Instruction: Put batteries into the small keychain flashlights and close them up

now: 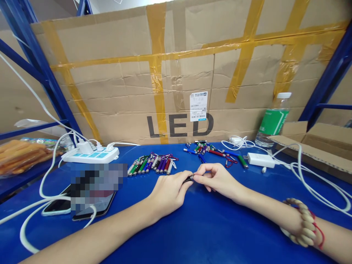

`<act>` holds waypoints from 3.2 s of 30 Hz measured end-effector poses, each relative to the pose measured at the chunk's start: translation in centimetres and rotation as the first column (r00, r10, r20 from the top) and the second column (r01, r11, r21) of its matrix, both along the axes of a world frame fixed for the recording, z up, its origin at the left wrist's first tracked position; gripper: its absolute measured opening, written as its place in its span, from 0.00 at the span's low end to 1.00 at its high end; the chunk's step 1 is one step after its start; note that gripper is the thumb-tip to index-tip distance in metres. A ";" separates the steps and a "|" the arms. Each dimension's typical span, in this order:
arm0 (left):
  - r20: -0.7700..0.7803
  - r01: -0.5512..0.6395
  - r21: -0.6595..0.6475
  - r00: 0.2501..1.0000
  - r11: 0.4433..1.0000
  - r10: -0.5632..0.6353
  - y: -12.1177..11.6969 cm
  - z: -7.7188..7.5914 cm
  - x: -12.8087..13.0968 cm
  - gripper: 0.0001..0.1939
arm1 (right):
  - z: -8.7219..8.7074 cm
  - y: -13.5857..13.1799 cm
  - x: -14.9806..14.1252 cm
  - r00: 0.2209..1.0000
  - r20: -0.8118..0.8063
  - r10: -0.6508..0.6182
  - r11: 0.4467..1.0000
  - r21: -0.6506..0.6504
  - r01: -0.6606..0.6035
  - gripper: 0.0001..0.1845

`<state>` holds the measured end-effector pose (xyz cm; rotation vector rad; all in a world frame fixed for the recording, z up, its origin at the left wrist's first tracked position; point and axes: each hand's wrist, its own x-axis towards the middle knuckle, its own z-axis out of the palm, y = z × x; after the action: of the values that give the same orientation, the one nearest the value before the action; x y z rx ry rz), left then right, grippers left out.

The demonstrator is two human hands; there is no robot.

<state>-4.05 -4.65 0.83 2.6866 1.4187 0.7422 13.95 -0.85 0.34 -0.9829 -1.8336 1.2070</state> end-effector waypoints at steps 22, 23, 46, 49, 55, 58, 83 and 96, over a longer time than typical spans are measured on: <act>0.005 -0.011 -0.026 1.000 1.000 0.011 0.1 -0.1 0.0 0.11 | 0.1 0.0 0.2 1.000 -0.018 0.014 0.993 -0.116 -0.016 0.20; 0.006 -0.009 -0.027 1.000 1.000 0.009 0.2 -0.2 0.0 0.11 | 0.1 0.1 0.3 1.000 -0.022 0.018 0.992 -0.121 -0.020 0.20; 0.031 -0.028 -0.124 0.999 0.992 0.032 0.3 0.1 0.1 0.09 | 0.0 0.3 0.1 0.998 -0.055 0.011 0.999 -0.029 -0.012 0.19; 0.067 0.003 -0.153 0.998 0.988 0.007 0.4 0.0 0.1 0.08 | 0.0 0.3 0.1 0.998 -0.058 0.009 1.000 -0.027 -0.011 0.18; 0.135 0.099 -0.195 0.988 0.976 -0.073 0.2 0.0 -0.1 0.05 | 0.5 -0.1 0.0 0.979 -0.200 0.050 0.999 -0.011 -0.054 0.18; 0.121 0.125 -0.208 0.987 0.970 -0.101 0.0 0.1 -0.1 0.05 | 0.7 -0.3 -0.1 0.970 -0.234 0.069 0.997 -0.011 -0.073 0.18; 0.028 0.140 -0.009 0.990 0.990 -0.140 0.2 -0.4 -0.3 0.09 | 0.5 -1.3 -0.2 0.996 -0.083 0.032 0.999 -0.023 -0.034 0.21; 0.151 0.162 -0.061 0.977 0.985 -0.152 0.6 0.1 0.0 0.13 | 0.2 -0.9 -0.2 0.985 -0.171 0.001 1.000 -0.004 -0.002 0.20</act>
<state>-4.09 -4.07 0.91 2.5921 1.1622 0.8367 13.72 -1.75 0.57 -0.8522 -1.6985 1.2564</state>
